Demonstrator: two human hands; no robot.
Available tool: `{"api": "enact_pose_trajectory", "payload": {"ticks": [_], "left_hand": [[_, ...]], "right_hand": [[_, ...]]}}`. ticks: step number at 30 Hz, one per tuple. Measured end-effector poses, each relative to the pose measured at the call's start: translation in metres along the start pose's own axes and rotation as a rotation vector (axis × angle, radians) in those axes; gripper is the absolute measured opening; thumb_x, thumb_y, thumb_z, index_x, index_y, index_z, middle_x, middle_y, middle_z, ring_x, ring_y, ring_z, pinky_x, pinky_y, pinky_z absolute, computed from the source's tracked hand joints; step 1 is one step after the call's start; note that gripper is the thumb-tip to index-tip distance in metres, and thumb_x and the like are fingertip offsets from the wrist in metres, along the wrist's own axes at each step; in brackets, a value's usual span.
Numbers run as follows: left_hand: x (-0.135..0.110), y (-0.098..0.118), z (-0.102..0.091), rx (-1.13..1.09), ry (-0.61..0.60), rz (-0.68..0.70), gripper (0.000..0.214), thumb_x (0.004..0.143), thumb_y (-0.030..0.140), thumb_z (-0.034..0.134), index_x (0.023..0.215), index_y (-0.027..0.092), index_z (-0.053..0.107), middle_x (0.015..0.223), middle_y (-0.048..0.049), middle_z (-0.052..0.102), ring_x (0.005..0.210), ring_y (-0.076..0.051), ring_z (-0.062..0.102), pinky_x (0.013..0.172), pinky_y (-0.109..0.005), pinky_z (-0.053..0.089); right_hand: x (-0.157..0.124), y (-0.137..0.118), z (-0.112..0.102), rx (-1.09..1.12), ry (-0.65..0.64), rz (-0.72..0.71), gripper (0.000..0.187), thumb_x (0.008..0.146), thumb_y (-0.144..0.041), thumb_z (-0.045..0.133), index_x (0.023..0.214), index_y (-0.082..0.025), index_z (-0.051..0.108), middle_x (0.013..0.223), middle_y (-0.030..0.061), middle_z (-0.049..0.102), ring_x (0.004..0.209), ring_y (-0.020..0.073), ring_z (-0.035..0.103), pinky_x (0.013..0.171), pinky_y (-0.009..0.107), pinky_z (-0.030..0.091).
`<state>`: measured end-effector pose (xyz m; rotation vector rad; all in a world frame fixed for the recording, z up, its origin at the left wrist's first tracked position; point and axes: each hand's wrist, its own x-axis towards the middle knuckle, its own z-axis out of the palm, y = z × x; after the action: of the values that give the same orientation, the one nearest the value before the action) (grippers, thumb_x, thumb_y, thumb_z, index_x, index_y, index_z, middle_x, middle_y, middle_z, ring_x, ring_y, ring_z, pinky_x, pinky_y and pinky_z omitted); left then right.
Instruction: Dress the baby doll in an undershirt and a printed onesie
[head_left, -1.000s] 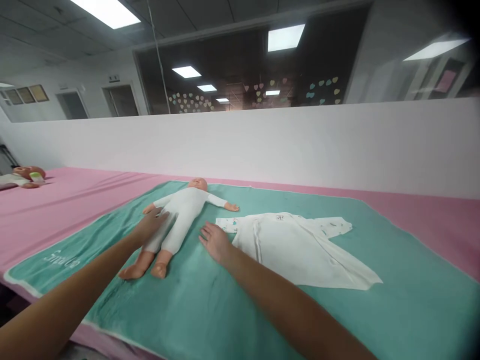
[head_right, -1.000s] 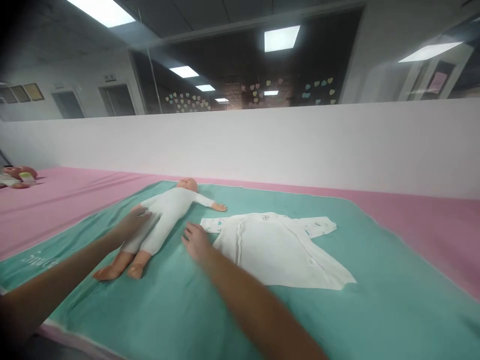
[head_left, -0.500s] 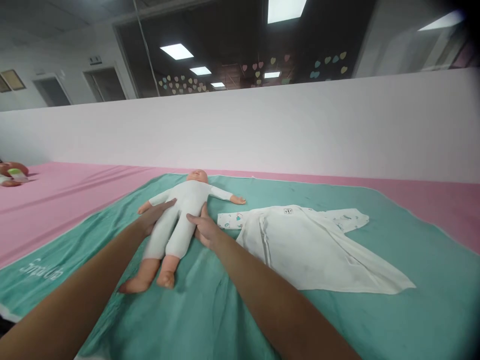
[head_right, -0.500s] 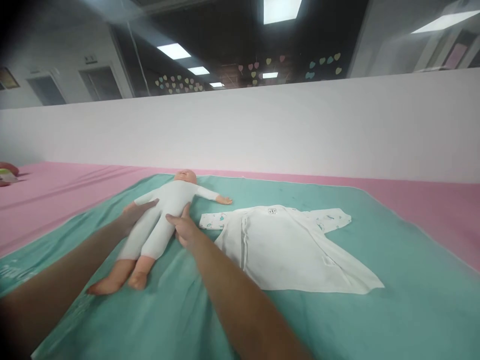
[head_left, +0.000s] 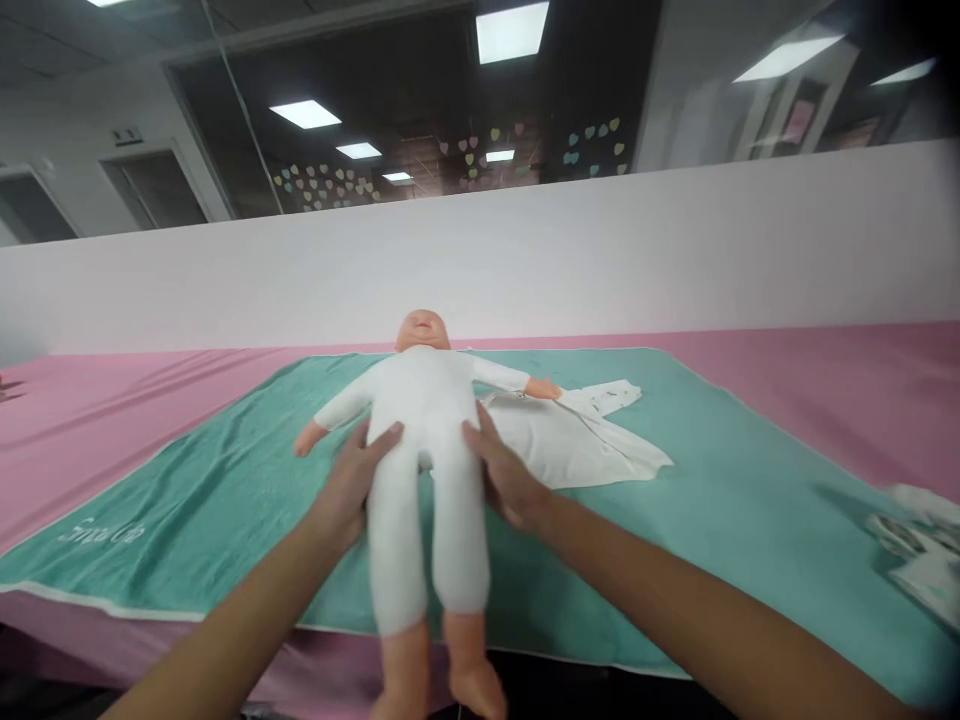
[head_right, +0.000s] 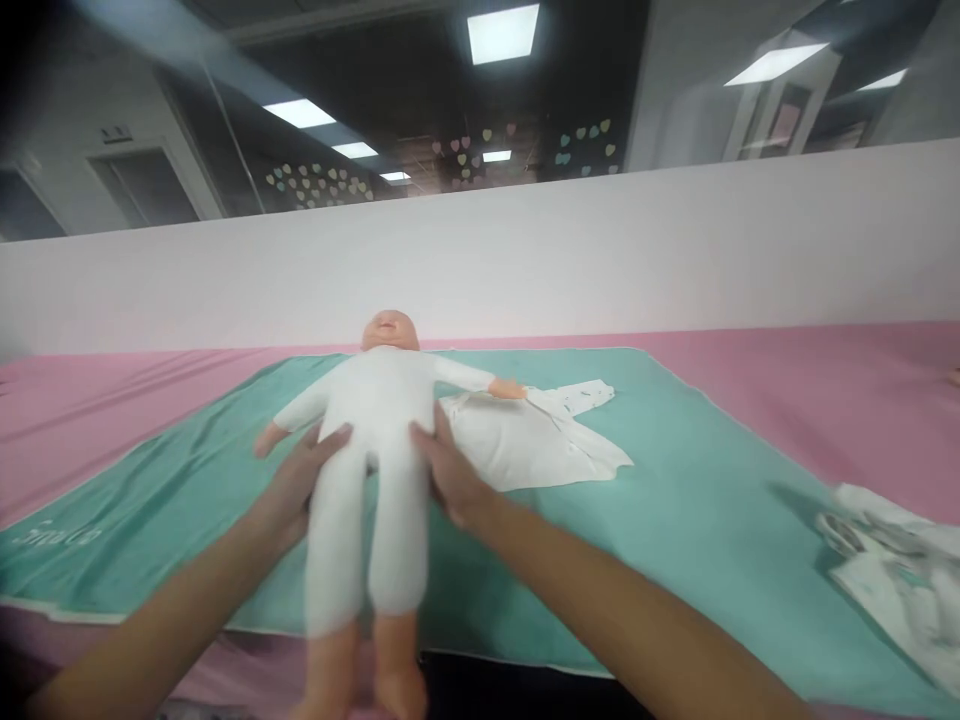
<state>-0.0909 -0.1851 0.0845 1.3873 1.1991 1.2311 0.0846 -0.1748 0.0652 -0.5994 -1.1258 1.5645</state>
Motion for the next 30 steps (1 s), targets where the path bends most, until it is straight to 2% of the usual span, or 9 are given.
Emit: {"api": "enact_pose_trajectory", "payload": {"ticks": [3,5,7,10,14,17,22,26,30], "left_hand": [[-0.012,-0.005,0.061,-0.094,-0.073,-0.012,0.066,0.083,0.054,0.049,0.139,0.029,0.027,0.132,-0.0078,0.053,0.104,-0.029,0.061,0.081,-0.042,0.056],[-0.013,-0.01,0.095,-0.155,-0.105,-0.043,0.068,0.081,0.053,0.052,0.14,0.032,0.024,0.136,-0.0061,0.049,0.11,-0.027,0.059,0.085,-0.039,0.055],[-0.01,-0.017,0.119,-0.165,-0.157,-0.101,0.07,0.08,0.054,0.053,0.14,0.033,0.024,0.138,-0.0055,0.047,0.114,-0.026,0.056,0.086,-0.035,0.055],[-0.005,-0.025,0.139,-0.068,-0.259,-0.172,0.071,0.081,0.061,0.045,0.142,0.032,0.022,0.14,-0.0062,0.044,0.116,-0.028,0.054,0.086,-0.034,0.055],[0.002,-0.031,0.15,0.066,-0.346,-0.166,0.073,0.084,0.064,0.03,0.146,0.03,0.01,0.144,-0.0088,0.038,0.12,-0.028,0.051,0.088,-0.035,0.053],[0.009,-0.033,0.156,0.041,-0.353,-0.183,0.074,0.084,0.063,0.031,0.146,0.031,0.007,0.146,-0.0075,0.035,0.122,-0.027,0.049,0.089,-0.034,0.052],[0.035,-0.034,0.166,0.06,-0.229,-0.181,0.069,0.08,0.063,0.042,0.14,0.032,0.027,0.139,-0.0057,0.045,0.117,-0.026,0.053,0.086,-0.031,0.051],[0.065,-0.042,0.163,0.202,-0.125,-0.122,0.065,0.077,0.065,0.047,0.127,0.024,0.047,0.123,-0.0088,0.058,0.109,-0.026,0.056,0.091,-0.036,0.046],[0.086,-0.055,0.147,0.282,-0.169,-0.003,0.062,0.08,0.064,0.044,0.124,0.02,0.049,0.102,-0.0079,0.066,0.093,-0.024,0.061,0.082,-0.037,0.048]], "right_hand": [[-0.013,-0.025,-0.047,-0.038,0.041,0.041,0.064,0.085,-0.06,0.038,0.132,-0.017,0.046,0.112,0.0122,0.064,0.102,0.0267,0.061,0.09,0.04,0.048],[-0.02,-0.033,-0.079,-0.103,0.084,0.08,0.066,0.085,-0.062,0.036,0.128,-0.014,0.05,0.106,0.0143,0.066,0.097,0.0279,0.063,0.085,0.039,0.05],[-0.027,-0.035,-0.108,-0.163,0.148,0.084,0.065,0.085,-0.061,0.037,0.126,-0.014,0.052,0.105,0.0152,0.067,0.094,0.0277,0.064,0.081,0.037,0.051],[-0.037,-0.03,-0.139,-0.165,0.205,0.089,0.064,0.084,-0.061,0.038,0.123,-0.013,0.056,0.099,0.0174,0.068,0.089,0.0279,0.066,0.075,0.035,0.051],[-0.038,-0.029,-0.158,-0.159,0.187,0.132,0.063,0.083,-0.062,0.039,0.121,-0.015,0.057,0.096,0.0148,0.069,0.087,0.028,0.066,0.073,0.037,0.052],[-0.031,-0.034,-0.167,-0.23,0.195,0.156,0.064,0.083,-0.065,0.036,0.119,-0.017,0.059,0.099,0.015,0.069,0.087,0.0271,0.066,0.072,0.036,0.052],[-0.022,-0.041,-0.189,-0.191,0.199,0.157,0.065,0.083,-0.065,0.036,0.121,-0.017,0.056,0.105,0.0157,0.067,0.093,0.0261,0.065,0.074,0.035,0.053],[-0.013,-0.038,-0.206,-0.25,0.313,0.093,0.057,0.082,-0.06,0.046,0.122,-0.02,0.053,0.109,0.0109,0.066,0.097,0.0242,0.064,0.079,0.038,0.053],[0.003,-0.031,-0.213,-0.366,0.382,0.01,0.049,0.08,-0.055,0.052,0.115,-0.021,0.057,0.105,0.0097,0.067,0.096,0.0235,0.063,0.081,0.039,0.053]]}}
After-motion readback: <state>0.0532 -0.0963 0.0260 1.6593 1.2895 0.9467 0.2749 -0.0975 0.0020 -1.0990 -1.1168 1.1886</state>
